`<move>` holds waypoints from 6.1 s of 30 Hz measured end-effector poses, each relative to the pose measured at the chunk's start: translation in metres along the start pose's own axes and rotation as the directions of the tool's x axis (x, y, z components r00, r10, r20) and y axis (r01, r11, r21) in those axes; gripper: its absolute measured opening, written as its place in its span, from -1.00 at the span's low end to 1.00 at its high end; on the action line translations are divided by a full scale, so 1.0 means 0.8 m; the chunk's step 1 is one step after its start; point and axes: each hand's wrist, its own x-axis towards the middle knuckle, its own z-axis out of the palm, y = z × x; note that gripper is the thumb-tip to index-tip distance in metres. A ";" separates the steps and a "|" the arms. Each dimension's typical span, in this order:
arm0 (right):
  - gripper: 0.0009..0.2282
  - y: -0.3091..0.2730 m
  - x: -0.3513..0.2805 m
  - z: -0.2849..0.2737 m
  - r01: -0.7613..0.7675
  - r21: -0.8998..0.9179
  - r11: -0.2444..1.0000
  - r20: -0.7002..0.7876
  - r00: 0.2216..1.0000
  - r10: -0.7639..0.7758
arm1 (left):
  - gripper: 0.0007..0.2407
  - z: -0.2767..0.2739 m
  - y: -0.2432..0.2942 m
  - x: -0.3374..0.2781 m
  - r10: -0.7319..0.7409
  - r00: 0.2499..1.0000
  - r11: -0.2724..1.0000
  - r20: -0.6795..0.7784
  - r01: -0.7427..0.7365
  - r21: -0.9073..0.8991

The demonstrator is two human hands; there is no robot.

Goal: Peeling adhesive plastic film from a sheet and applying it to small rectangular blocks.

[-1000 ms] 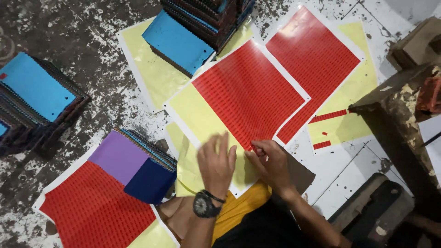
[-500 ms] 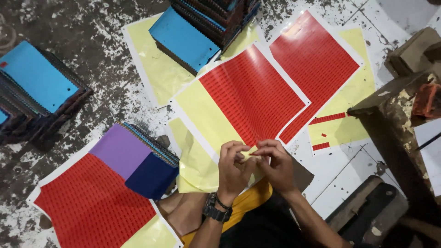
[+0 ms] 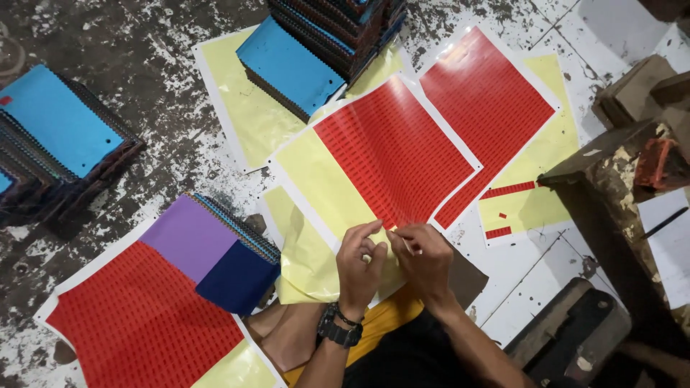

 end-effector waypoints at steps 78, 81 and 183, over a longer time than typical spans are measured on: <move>-0.74 -0.038 0.053 0.000 -0.055 0.053 0.997 0.073 0.996 0.051 | -0.56 0.004 0.014 0.044 -0.084 0.973 0.825 -0.215 -0.053 -0.562; -0.74 -0.033 0.054 0.010 0.004 0.008 1.000 0.044 0.999 -0.005 | -0.56 0.005 0.009 0.044 -0.069 0.977 0.819 -0.203 -0.060 -0.570; -0.87 -0.254 0.108 0.376 0.317 0.341 0.885 0.827 0.347 -0.443 | -0.84 -0.361 -0.041 0.058 0.594 0.752 0.145 -0.286 0.250 0.957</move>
